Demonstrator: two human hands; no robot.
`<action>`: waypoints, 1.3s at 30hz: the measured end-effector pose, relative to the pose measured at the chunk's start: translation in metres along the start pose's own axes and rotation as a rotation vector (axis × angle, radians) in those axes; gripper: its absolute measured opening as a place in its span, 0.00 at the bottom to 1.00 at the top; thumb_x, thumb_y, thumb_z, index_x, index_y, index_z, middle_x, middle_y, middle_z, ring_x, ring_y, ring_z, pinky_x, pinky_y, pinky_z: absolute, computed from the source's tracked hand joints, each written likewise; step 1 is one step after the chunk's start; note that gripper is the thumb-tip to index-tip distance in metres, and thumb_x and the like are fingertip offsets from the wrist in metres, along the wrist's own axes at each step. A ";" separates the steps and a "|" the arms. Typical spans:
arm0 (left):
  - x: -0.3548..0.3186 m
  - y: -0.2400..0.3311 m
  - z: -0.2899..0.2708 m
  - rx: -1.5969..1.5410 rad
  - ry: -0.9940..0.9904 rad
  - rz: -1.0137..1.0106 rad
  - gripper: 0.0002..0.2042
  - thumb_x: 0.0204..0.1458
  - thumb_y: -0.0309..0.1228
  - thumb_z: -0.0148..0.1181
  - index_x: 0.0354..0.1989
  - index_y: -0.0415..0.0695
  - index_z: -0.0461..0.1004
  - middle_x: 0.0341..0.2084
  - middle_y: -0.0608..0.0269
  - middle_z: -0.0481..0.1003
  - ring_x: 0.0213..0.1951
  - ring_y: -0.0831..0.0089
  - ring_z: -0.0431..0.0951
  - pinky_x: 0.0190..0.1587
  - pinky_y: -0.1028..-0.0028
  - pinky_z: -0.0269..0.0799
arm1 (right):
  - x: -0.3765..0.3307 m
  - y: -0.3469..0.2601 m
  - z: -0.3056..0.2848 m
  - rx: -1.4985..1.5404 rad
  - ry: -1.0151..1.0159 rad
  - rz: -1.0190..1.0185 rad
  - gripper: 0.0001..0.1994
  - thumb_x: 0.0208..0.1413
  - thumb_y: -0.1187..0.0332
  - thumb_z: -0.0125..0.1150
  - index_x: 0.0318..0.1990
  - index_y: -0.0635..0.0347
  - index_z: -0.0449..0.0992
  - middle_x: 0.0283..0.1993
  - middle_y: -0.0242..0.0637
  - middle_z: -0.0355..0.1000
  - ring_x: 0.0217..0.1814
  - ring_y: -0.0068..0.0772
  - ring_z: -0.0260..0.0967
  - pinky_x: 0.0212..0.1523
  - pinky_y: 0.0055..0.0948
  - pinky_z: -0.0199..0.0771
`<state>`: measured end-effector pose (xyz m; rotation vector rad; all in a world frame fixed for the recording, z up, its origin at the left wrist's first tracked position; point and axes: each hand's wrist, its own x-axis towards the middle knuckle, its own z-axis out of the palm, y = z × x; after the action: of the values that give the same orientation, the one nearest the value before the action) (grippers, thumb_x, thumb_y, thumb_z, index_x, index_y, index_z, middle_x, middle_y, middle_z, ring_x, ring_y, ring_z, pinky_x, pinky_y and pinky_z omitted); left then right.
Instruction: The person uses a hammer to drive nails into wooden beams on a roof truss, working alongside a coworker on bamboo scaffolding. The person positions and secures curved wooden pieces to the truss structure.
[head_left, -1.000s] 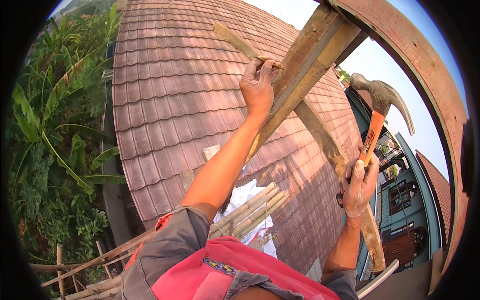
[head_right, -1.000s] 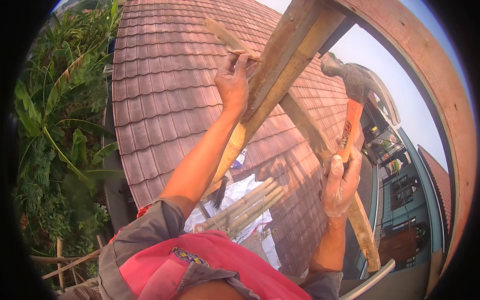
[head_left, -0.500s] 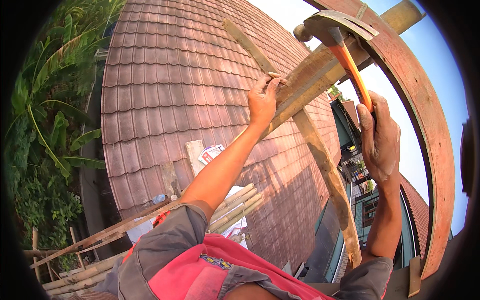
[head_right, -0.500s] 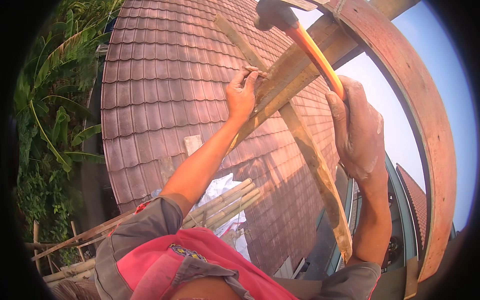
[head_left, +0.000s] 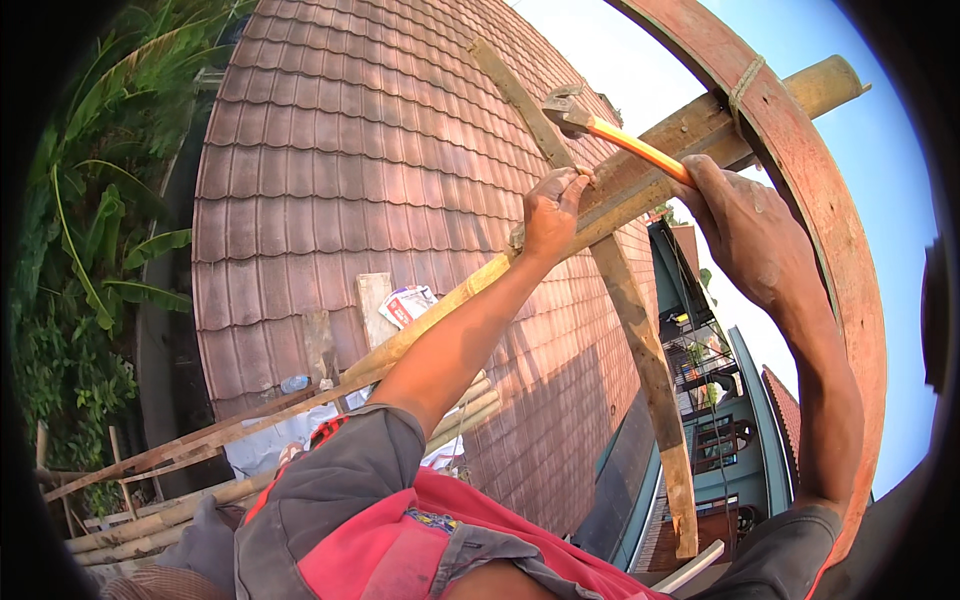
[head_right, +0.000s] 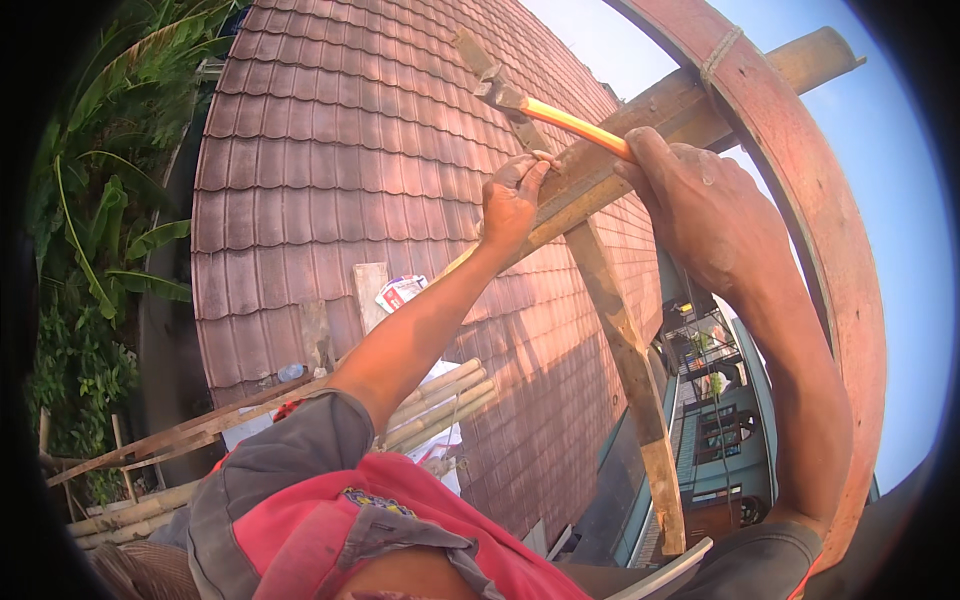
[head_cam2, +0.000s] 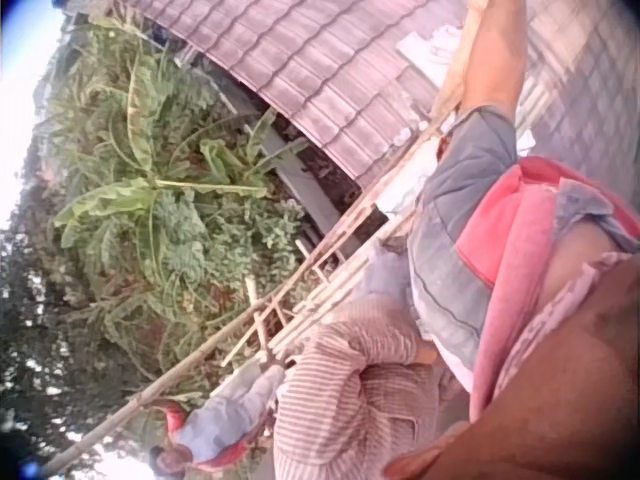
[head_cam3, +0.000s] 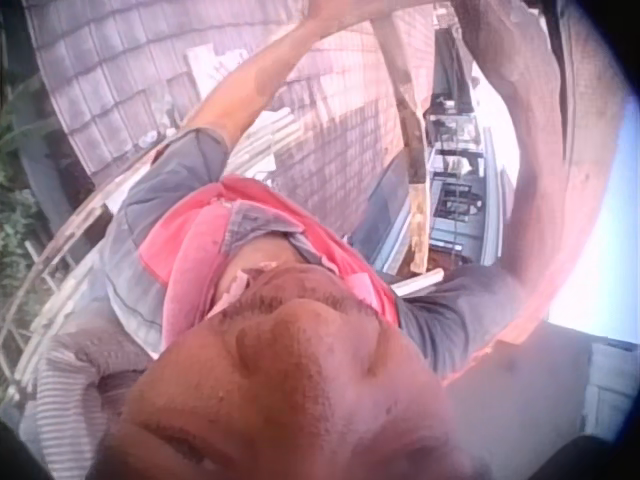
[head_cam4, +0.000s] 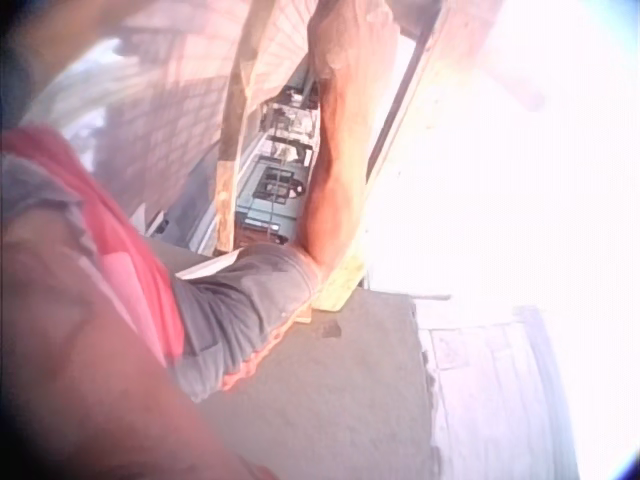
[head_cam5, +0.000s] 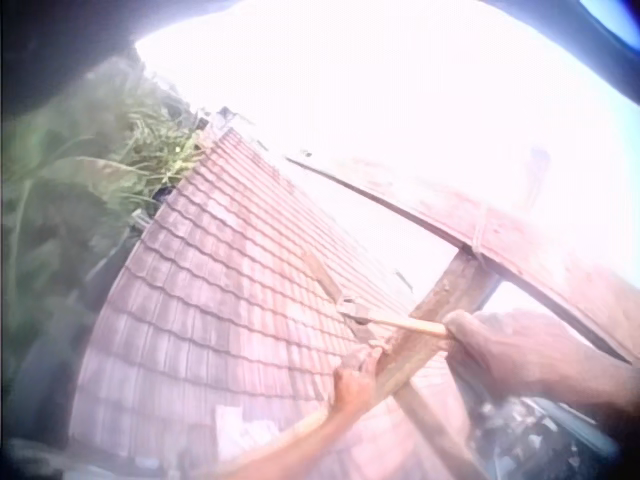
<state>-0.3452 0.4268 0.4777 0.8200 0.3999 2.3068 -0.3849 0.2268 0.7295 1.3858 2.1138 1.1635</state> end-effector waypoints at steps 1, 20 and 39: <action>0.000 0.007 0.000 -0.014 0.005 0.024 0.06 0.66 0.26 0.65 0.42 0.35 0.84 0.38 0.54 0.85 0.41 0.61 0.85 0.46 0.68 0.78 | 0.002 0.006 -0.009 0.114 0.199 -0.115 0.14 0.78 0.58 0.53 0.58 0.59 0.72 0.35 0.50 0.75 0.35 0.53 0.75 0.39 0.49 0.74; -0.033 -0.035 -0.049 0.729 -0.414 -0.284 0.50 0.31 0.65 0.85 0.56 0.37 0.76 0.47 0.41 0.83 0.50 0.43 0.85 0.55 0.51 0.80 | -0.003 0.007 -0.107 0.640 0.749 -0.279 0.18 0.81 0.54 0.48 0.53 0.60 0.77 0.29 0.30 0.68 0.23 0.20 0.60 0.22 0.29 0.62; -0.040 -0.035 -0.048 0.757 -0.331 -0.278 0.47 0.36 0.64 0.82 0.60 0.40 0.78 0.40 0.44 0.86 0.45 0.47 0.87 0.50 0.54 0.82 | 0.000 0.000 0.001 0.077 0.164 -0.106 0.20 0.79 0.51 0.47 0.45 0.60 0.70 0.30 0.49 0.75 0.33 0.51 0.78 0.35 0.54 0.74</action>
<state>-0.3359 0.4232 0.4064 1.3732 1.1838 1.6996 -0.3841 0.2270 0.7293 1.2303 2.3380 1.2022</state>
